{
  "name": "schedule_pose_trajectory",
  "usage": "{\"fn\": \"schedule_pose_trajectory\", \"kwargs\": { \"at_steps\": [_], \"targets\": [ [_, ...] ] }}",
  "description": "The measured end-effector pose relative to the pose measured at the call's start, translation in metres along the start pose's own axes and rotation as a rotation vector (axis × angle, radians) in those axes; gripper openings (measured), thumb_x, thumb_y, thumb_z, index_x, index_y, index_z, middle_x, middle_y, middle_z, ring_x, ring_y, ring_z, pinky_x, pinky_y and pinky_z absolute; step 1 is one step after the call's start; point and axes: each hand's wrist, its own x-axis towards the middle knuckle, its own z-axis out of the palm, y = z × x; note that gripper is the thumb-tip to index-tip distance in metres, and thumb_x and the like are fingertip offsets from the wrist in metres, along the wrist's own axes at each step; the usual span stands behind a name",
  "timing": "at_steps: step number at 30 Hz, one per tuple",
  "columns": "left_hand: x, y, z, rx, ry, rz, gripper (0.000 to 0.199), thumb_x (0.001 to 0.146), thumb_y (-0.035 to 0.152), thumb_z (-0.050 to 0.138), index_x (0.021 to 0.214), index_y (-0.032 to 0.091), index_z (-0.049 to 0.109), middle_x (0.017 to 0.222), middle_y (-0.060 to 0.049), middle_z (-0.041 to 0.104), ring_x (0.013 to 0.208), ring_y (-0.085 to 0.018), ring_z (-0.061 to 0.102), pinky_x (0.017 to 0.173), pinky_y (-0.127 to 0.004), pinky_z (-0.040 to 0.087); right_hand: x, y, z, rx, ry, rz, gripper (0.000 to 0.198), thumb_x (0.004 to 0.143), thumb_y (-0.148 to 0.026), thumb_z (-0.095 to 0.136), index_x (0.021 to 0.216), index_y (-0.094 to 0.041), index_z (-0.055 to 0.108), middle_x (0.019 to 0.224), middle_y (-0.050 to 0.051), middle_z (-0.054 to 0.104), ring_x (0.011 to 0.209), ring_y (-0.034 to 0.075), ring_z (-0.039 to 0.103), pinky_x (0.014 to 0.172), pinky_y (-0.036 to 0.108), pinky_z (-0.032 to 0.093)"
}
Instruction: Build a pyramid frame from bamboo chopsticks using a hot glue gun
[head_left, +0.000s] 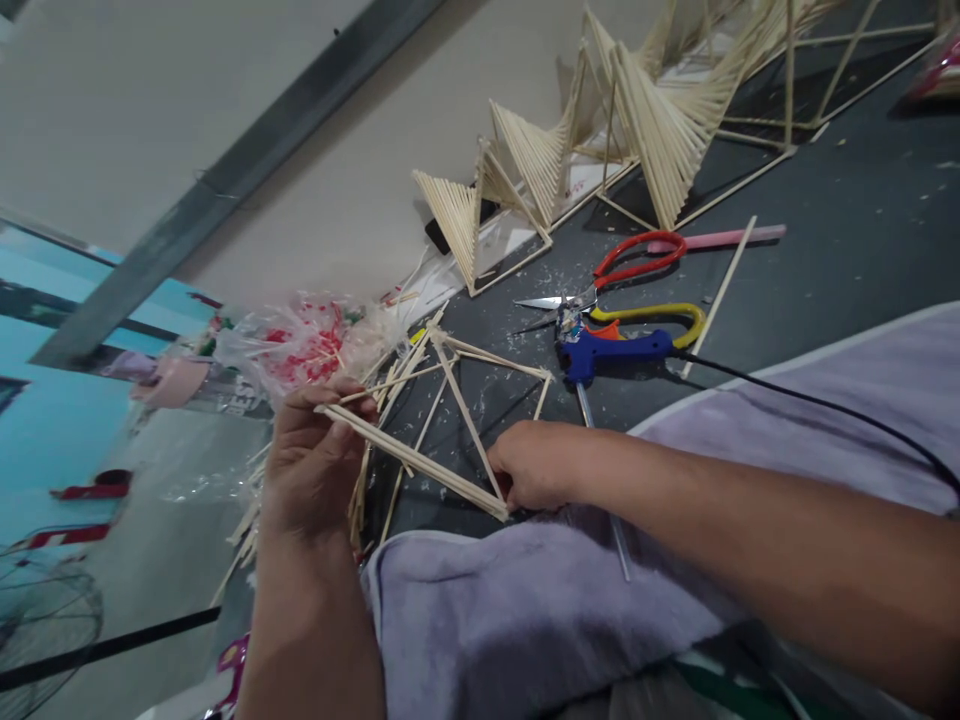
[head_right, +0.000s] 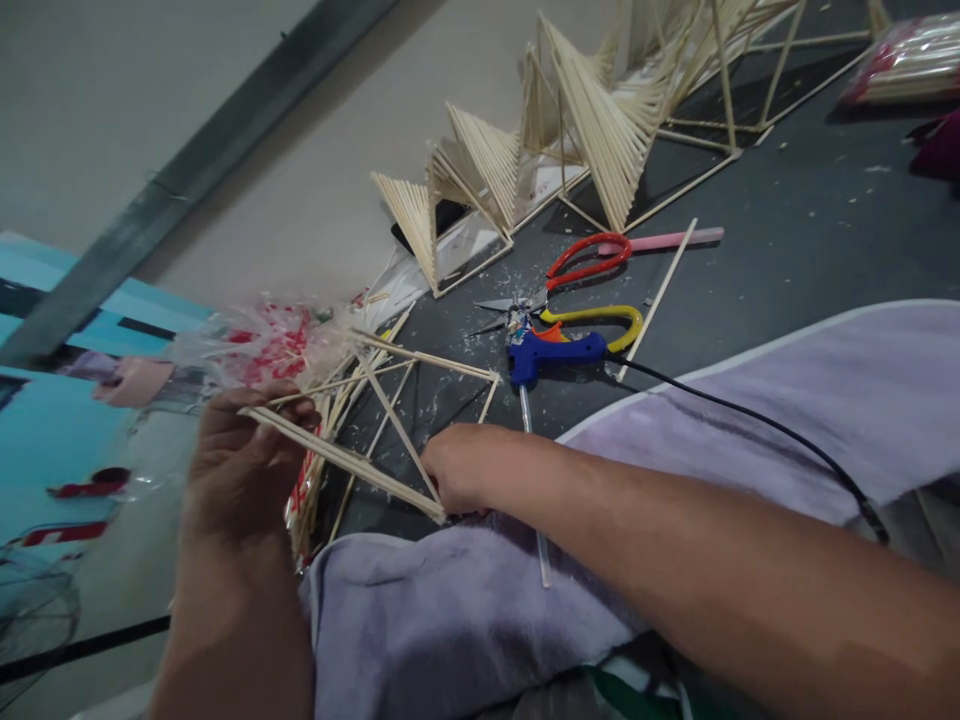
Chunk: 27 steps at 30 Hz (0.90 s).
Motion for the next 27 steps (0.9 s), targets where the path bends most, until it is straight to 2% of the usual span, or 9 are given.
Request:
{"fn": "schedule_pose_trajectory", "kwargs": {
  "at_steps": [10, 27],
  "targets": [
    [0.001, 0.0006, -0.0005, 0.012, -0.024, 0.003, 0.032, 0.059, 0.011, 0.073, 0.085, 0.019, 0.056, 0.098, -0.004, 0.058, 0.08, -0.013, 0.058, 0.077, -0.027, 0.048, -0.0015, -0.002, -0.0003, -0.023, 0.045, -0.008, 0.027, 0.061, -0.029, 0.058, 0.085, -0.022, 0.069, 0.08, 0.002, 0.068, 0.068, 0.016, 0.06, 0.045, 0.019, 0.032],
    [0.0011, -0.0012, 0.0002, 0.011, -0.052, 0.043, 0.031, 0.063, 0.009, 0.068, 0.088, 0.018, 0.053, 0.099, -0.005, 0.056, 0.08, -0.014, 0.057, 0.076, -0.027, 0.046, -0.0008, -0.0058, -0.0011, -0.037, 0.049, 0.086, 0.024, 0.062, -0.033, 0.061, 0.083, -0.022, 0.069, 0.076, 0.003, 0.069, 0.063, 0.016, 0.061, 0.043, 0.019, 0.031]
  ]
}}
